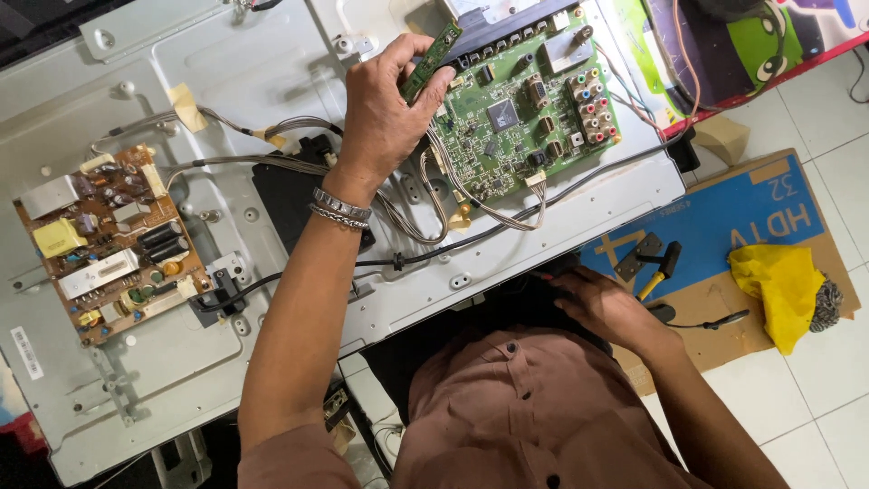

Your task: The person uses a multimeter to test various points on a green circuit board held in their left hand. They move the probes across different components and connectors on the board throughout the video.

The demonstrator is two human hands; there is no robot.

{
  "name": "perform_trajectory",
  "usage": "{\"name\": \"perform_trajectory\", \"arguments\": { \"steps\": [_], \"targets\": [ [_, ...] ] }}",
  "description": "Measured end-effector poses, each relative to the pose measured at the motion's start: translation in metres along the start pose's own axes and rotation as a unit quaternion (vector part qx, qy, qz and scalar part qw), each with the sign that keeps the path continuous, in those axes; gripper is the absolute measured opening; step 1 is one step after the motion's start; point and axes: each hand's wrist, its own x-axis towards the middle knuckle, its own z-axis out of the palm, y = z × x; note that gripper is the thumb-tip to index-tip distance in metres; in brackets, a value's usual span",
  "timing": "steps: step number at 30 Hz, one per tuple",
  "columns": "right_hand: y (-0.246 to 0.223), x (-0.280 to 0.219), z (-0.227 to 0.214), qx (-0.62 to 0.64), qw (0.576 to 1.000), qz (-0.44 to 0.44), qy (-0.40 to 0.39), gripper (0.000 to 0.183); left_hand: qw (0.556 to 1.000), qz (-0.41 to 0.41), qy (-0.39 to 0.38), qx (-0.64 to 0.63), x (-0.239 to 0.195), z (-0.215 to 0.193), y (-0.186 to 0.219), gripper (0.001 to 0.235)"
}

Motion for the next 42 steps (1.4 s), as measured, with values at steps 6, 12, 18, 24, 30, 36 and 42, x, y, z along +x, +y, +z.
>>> {"name": "perform_trajectory", "arguments": {
  "steps": [6,12,18,24,30,36,42],
  "targets": [
    [0.020,0.029,0.022,-0.008,0.999,0.025,-0.031,0.044,1.000,0.024,-0.001,-0.005,0.001,-0.003,0.002,0.013],
    [0.059,0.043,0.071,-0.031,0.999,0.026,0.021,0.030,1.000,0.015,0.014,0.014,-0.002,0.004,-0.009,0.020],
    [-0.054,-0.011,-0.058,0.058,0.992,0.052,-0.103,0.032,1.000,-0.004,0.005,0.003,-0.001,0.002,-0.005,0.019],
    [-0.136,-0.044,-0.149,0.173,0.976,-0.104,0.079,0.025,0.999,0.008,0.015,-0.034,-0.002,0.011,-0.015,0.019],
    [-0.307,0.044,-0.192,0.144,0.905,-0.379,0.128,0.033,0.999,-0.030,0.006,-0.015,-0.001,0.021,-0.032,0.023],
    [-0.406,0.264,-0.124,-0.007,0.958,-0.285,0.037,0.053,0.999,-0.029,0.023,0.018,0.000,0.033,-0.046,0.023],
    [-0.444,0.274,-0.133,0.068,0.982,-0.130,-0.123,0.051,0.998,-0.059,0.004,0.009,-0.001,0.040,-0.050,0.025]
  ]
}}
